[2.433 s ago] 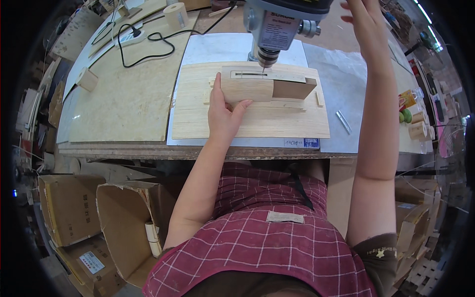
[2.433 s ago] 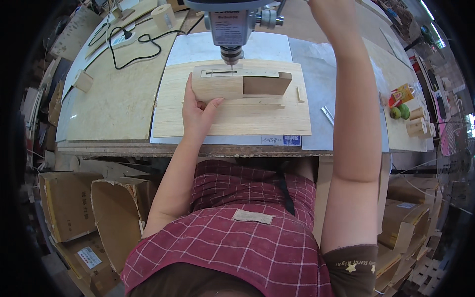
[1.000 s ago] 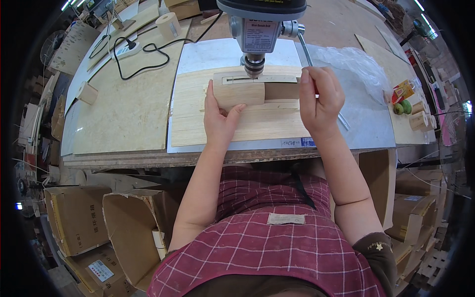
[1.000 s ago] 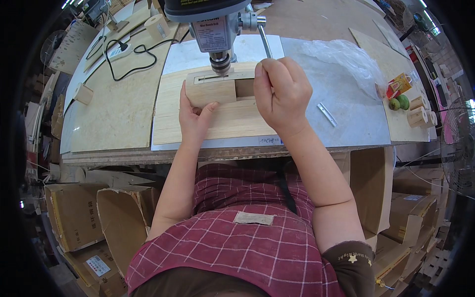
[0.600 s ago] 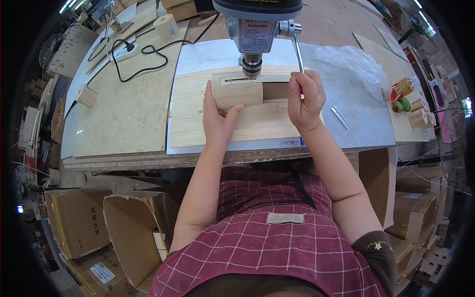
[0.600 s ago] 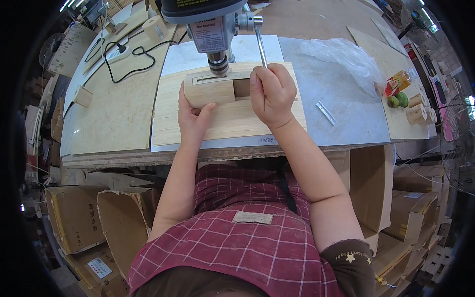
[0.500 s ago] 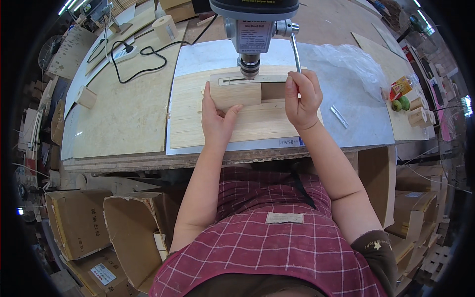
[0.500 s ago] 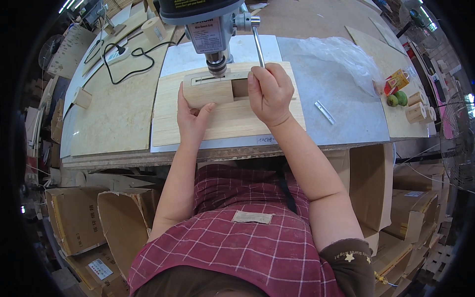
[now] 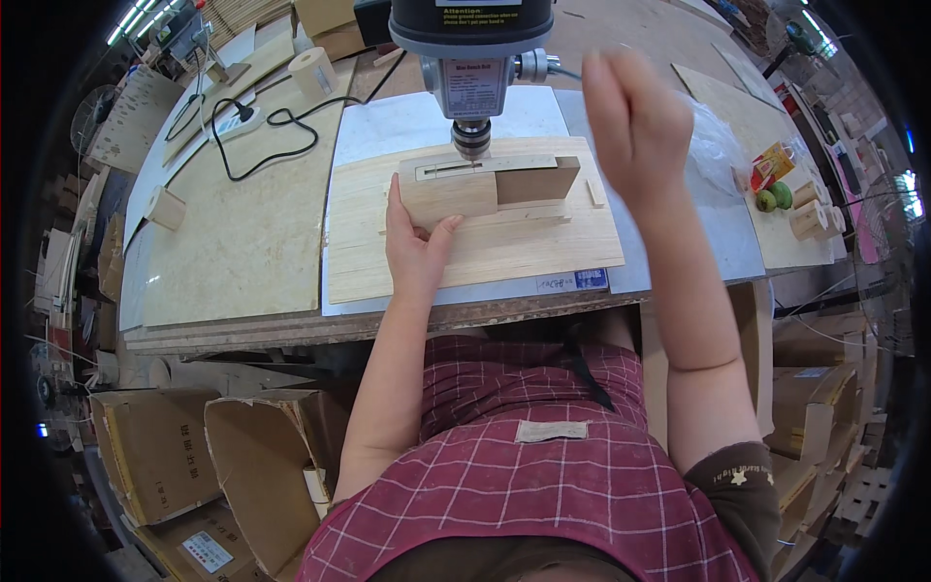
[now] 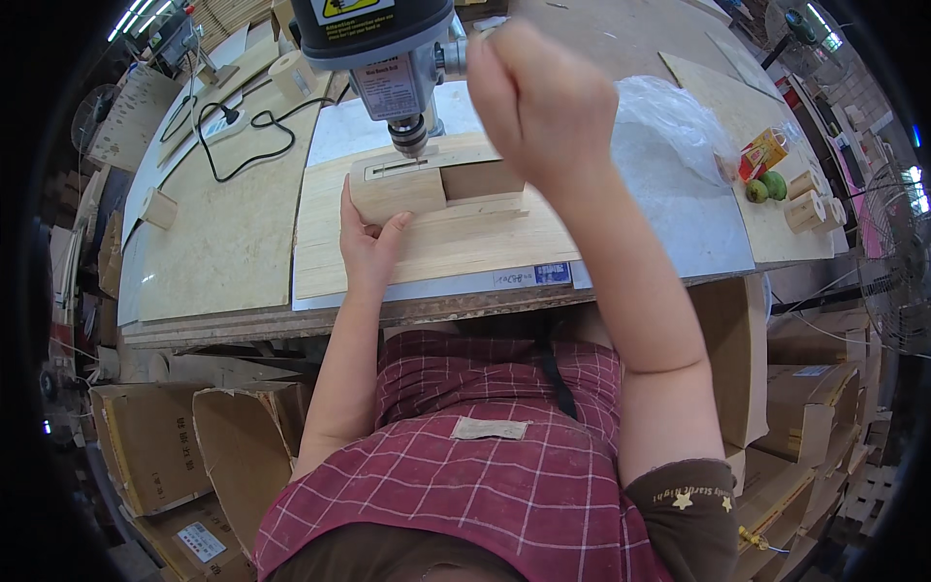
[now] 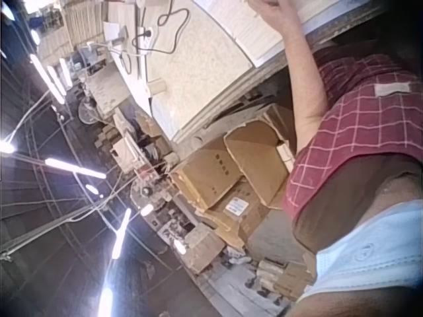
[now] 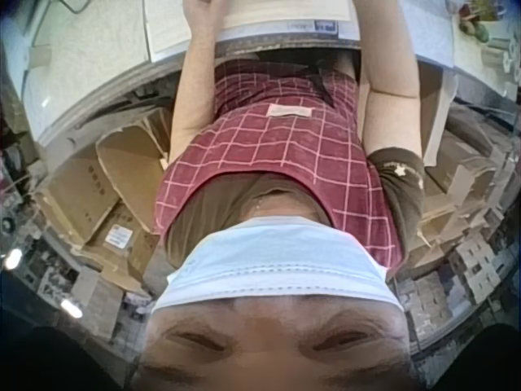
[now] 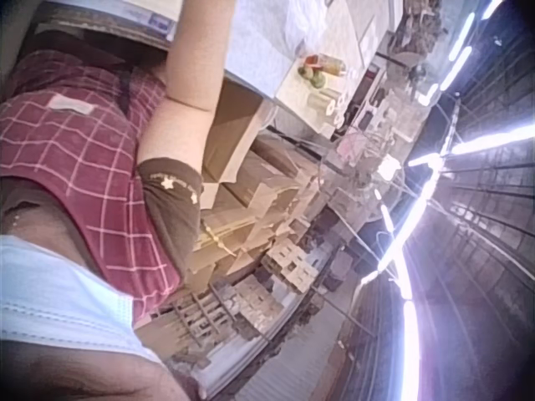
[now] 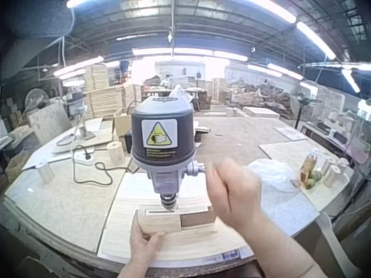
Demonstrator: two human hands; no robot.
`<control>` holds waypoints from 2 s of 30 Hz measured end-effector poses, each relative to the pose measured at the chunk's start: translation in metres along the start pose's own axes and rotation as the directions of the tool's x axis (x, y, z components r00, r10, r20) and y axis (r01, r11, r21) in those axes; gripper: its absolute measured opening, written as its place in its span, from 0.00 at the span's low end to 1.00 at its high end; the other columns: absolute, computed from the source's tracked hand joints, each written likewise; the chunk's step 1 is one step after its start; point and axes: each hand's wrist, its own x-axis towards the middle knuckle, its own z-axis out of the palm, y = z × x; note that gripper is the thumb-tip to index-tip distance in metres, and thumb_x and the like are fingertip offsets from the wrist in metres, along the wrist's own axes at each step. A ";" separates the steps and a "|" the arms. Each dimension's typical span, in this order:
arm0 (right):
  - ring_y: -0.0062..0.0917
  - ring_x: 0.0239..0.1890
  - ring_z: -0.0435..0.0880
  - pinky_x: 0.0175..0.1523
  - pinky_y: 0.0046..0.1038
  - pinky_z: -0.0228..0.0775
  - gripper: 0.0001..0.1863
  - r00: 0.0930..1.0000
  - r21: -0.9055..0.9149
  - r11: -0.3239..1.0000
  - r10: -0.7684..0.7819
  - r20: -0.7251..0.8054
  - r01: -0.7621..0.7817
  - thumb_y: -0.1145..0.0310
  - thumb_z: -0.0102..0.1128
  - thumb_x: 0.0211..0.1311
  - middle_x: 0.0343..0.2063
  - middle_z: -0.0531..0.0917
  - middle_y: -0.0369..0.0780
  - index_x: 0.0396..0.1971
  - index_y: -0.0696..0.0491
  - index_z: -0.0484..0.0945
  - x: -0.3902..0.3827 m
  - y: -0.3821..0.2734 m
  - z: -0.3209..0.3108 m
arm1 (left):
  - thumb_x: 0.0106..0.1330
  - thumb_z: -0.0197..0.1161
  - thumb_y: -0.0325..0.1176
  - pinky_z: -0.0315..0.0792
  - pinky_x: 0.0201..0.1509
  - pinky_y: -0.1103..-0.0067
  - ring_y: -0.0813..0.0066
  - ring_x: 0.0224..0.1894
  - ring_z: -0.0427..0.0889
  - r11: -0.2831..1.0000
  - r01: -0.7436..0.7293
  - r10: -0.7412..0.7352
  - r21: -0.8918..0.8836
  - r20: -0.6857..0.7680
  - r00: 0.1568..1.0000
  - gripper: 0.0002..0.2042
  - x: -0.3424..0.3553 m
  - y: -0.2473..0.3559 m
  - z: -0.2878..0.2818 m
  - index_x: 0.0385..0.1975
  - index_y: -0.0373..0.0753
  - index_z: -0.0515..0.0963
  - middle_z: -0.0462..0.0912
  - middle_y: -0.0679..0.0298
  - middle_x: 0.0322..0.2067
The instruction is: Drilling holes into wooden blocks using a drill press in a workshop environment.
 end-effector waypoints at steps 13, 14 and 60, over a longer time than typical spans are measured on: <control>0.46 0.32 0.77 0.39 0.41 0.67 0.21 0.944 -0.102 0.982 0.180 0.276 -0.158 0.58 0.42 0.55 0.24 0.79 0.52 0.20 0.61 0.76 0.108 0.058 0.038 | 0.46 0.69 0.25 0.72 0.36 0.82 0.75 0.37 0.76 0.999 0.027 -0.027 0.035 0.006 1.000 0.44 -0.001 0.016 0.015 0.63 0.36 0.50 0.74 0.56 0.42; 0.46 0.32 0.77 0.39 0.41 0.67 0.21 0.944 -0.114 0.981 0.183 0.274 -0.157 0.58 0.42 0.55 0.24 0.79 0.52 0.20 0.61 0.76 0.109 0.060 0.033 | 0.46 0.69 0.25 0.72 0.36 0.82 0.75 0.37 0.76 0.999 0.025 -0.025 0.026 0.015 1.000 0.44 0.000 0.012 0.025 0.63 0.36 0.50 0.74 0.56 0.42; 0.23 0.17 0.68 0.21 0.22 0.60 0.04 0.995 0.322 0.947 0.034 -0.093 -0.002 0.79 0.56 0.51 0.20 0.72 0.39 0.29 0.59 0.74 -0.088 0.013 0.041 | 0.44 0.71 0.35 0.68 0.32 0.78 0.71 0.30 0.68 0.961 -0.106 0.111 0.256 -0.008 0.994 0.44 -0.005 0.010 0.035 0.62 0.36 0.52 0.65 0.60 0.39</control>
